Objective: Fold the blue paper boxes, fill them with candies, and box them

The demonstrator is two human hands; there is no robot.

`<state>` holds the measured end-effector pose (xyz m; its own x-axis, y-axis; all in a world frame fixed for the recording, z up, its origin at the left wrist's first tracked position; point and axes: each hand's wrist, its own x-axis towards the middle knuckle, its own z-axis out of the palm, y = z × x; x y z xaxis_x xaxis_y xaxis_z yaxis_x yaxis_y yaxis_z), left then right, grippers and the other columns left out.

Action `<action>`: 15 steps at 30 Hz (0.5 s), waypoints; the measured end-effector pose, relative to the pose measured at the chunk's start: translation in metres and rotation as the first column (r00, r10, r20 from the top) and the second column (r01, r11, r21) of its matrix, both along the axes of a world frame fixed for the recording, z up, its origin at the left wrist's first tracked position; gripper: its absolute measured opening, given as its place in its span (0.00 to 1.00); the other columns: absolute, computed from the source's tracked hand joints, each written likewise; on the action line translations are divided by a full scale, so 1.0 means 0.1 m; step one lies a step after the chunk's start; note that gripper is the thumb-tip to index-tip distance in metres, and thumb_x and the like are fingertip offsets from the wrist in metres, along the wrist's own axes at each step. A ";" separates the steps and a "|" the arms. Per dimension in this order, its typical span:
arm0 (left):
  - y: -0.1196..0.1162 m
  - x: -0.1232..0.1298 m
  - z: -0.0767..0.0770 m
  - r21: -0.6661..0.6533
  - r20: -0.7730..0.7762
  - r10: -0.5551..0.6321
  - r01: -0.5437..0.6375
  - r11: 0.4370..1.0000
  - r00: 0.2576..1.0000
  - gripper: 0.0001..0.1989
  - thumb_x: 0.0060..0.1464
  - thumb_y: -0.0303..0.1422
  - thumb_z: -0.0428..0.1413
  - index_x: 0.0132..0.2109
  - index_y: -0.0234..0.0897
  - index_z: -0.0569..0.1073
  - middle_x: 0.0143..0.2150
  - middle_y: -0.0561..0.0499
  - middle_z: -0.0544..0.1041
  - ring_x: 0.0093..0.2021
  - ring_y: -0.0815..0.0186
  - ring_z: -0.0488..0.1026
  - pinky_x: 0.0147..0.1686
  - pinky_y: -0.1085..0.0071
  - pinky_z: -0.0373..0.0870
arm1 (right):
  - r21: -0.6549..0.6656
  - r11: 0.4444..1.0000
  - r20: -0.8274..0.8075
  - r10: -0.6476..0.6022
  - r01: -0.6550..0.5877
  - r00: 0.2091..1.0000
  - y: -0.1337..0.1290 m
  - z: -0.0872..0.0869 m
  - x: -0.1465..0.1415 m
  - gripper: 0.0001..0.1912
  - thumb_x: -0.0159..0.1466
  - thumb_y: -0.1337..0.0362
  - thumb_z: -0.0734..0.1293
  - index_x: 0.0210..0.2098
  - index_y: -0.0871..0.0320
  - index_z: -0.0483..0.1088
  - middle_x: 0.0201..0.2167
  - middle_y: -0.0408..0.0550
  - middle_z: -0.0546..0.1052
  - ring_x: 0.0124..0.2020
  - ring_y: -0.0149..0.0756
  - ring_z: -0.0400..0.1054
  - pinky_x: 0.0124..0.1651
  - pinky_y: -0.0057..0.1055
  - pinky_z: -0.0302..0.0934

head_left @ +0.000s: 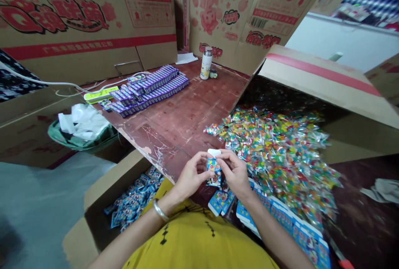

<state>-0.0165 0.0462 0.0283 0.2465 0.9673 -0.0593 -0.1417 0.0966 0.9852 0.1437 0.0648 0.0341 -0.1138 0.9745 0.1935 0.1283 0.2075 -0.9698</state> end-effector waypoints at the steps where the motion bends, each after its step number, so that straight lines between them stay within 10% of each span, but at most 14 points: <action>1: 0.00 0.00 0.01 0.003 0.010 0.010 -0.010 1.000 1.000 0.18 0.50 0.26 0.61 0.48 0.39 0.66 0.41 0.51 0.72 0.42 0.66 0.71 0.42 0.71 0.68 | -0.012 1.000 -0.041 -0.016 0.015 0.999 0.00 0.02 -0.01 0.05 0.63 0.63 0.67 0.39 0.54 0.70 0.42 0.49 0.74 0.44 0.40 0.71 0.48 0.36 0.65; 15: -0.07 -0.01 0.18 0.036 -0.044 0.059 -0.058 0.998 0.997 0.21 0.49 0.26 0.60 0.49 0.40 0.62 0.37 0.54 0.69 0.38 0.67 0.72 0.39 0.71 0.71 | -0.250 0.961 0.001 0.119 -0.115 0.993 0.17 0.21 0.07 0.13 0.54 0.55 0.73 0.30 0.58 0.71 0.29 0.46 0.75 0.31 0.36 0.69 0.35 0.31 0.64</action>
